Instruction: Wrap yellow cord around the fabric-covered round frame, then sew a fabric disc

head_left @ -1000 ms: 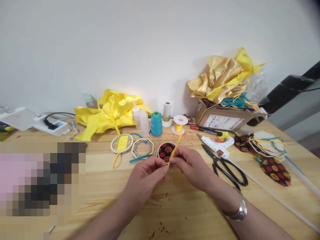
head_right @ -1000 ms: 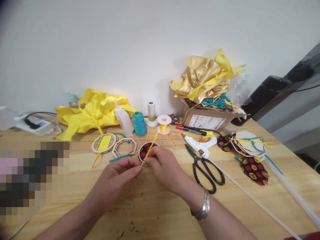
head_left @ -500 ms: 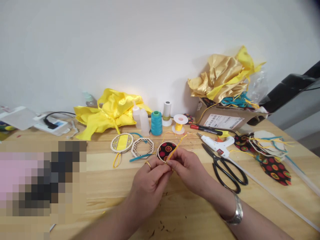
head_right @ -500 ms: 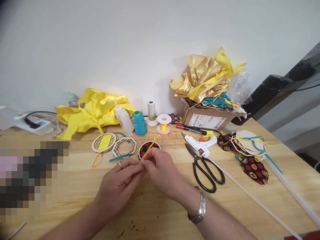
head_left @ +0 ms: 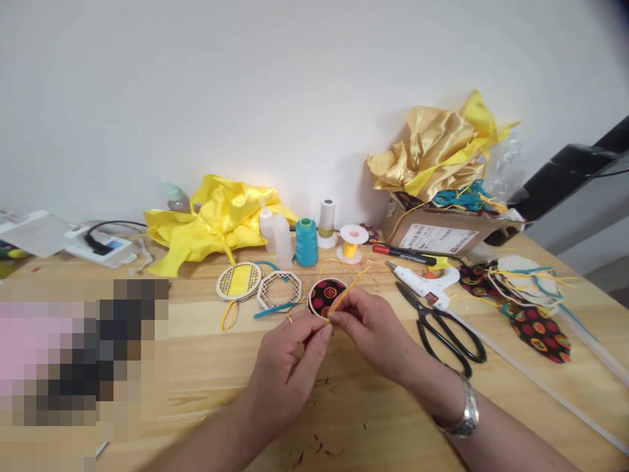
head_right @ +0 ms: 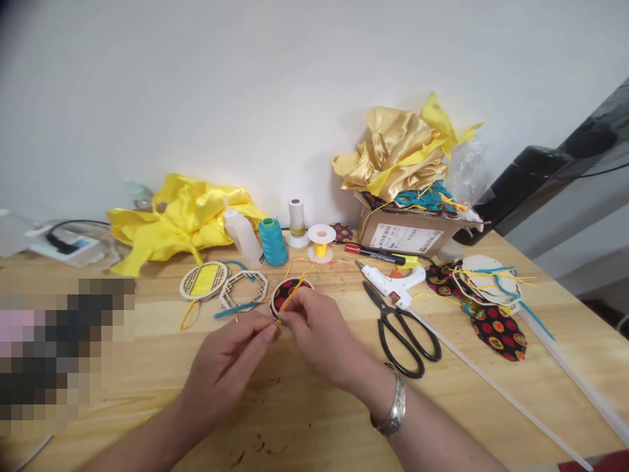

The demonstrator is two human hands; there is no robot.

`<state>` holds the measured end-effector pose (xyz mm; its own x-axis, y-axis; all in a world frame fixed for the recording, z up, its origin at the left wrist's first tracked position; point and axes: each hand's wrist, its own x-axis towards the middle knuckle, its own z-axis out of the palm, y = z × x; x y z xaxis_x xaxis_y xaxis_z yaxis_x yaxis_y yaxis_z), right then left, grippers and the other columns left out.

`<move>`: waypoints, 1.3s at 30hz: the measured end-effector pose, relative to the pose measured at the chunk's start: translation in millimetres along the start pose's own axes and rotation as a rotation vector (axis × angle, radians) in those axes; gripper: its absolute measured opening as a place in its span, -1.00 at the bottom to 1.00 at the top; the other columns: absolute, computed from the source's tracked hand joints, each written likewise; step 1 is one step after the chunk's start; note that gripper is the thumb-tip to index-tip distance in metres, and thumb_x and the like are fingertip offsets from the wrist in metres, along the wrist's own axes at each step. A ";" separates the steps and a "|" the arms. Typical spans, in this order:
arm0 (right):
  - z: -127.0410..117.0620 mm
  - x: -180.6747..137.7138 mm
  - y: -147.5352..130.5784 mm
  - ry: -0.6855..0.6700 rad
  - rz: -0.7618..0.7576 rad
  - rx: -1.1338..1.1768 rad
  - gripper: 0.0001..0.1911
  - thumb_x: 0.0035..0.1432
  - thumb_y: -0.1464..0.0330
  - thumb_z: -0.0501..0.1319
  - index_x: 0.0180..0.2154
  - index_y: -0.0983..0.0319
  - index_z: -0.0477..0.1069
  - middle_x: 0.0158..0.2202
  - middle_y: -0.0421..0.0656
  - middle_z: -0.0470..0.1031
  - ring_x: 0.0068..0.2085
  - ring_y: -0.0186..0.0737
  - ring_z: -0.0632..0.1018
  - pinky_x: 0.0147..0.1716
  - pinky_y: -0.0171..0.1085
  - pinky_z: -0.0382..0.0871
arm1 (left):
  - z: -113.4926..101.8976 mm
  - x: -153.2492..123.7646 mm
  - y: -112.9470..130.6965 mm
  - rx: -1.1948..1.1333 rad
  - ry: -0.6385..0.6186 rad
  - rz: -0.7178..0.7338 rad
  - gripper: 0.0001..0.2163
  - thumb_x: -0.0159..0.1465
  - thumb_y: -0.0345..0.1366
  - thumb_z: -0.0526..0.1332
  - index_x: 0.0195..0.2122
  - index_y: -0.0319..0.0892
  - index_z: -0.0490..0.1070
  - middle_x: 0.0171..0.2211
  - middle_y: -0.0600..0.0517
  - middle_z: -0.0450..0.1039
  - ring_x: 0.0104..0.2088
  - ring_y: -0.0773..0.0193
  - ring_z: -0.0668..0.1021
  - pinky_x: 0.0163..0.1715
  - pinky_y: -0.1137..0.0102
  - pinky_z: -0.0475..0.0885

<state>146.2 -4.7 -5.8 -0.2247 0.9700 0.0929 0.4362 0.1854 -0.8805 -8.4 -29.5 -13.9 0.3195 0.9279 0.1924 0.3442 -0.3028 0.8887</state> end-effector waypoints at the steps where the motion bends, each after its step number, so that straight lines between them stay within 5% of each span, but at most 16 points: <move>1: -0.4 -0.1 -0.6 0.000 -0.005 0.001 -0.90 0.07 0.47 0.15 -0.48 0.25 0.31 -0.49 -0.24 0.42 -0.44 -0.35 0.40 -0.43 -0.36 0.25 | 0.6 0.2 -0.3 -0.043 0.012 -0.056 -0.87 0.26 -0.34 0.06 -0.38 -0.14 0.36 -0.46 0.08 0.36 -0.41 0.33 0.40 -0.37 0.44 0.29; 9: -1.4 -2.6 -1.9 -0.028 0.002 -0.012 -0.91 0.08 0.47 0.14 -0.46 0.24 0.32 -0.48 -0.24 0.43 -0.43 -0.34 0.41 -0.42 -0.35 0.25 | 3.9 8.0 -1.9 -0.389 0.063 -0.359 -0.88 0.18 -0.29 0.15 -0.26 -0.15 0.37 -0.50 0.11 0.39 -0.49 0.37 0.39 -0.51 0.51 0.29; 18: -6.0 -0.9 0.3 -0.070 -0.016 -0.019 -0.90 0.08 0.46 0.14 -0.47 0.25 0.34 -0.49 -0.25 0.42 -0.43 -0.36 0.39 -0.43 -0.37 0.24 | -3.3 14.9 2.7 -0.208 0.040 -0.318 -0.89 0.12 -0.32 0.19 -0.42 -0.16 0.51 -0.54 0.12 0.37 -0.50 0.37 0.35 -0.49 0.50 0.24; 25: -11.0 2.4 3.9 -0.158 0.016 0.044 -0.92 0.05 0.44 0.17 -0.48 0.26 0.38 -0.53 -0.26 0.38 -0.46 -0.38 0.35 -0.47 -0.40 0.19 | -4.0 13.7 -4.9 -0.382 -0.033 -0.476 -0.89 0.09 -0.27 0.24 -0.43 -0.13 0.53 -0.66 0.16 0.26 -0.61 0.43 0.21 -0.61 0.51 0.09; 39: -12.1 3.8 3.0 -0.219 0.104 0.173 -0.95 -0.01 0.45 0.20 -0.50 0.27 0.37 -0.60 -0.32 0.27 -0.56 -0.45 0.24 -0.58 -0.44 0.11 | -3.9 13.8 -7.8 -0.614 -0.048 -0.574 -0.89 0.01 -0.27 0.30 -0.51 -0.22 0.51 -0.70 0.18 0.18 -0.66 0.48 0.14 -0.66 0.51 -0.01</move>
<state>157.2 1.5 -2.5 -0.3775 0.9219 -0.0876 0.3156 0.0392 -0.9481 -10.1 -13.5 -16.6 0.2838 0.8871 -0.3640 -0.0720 0.3982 0.9145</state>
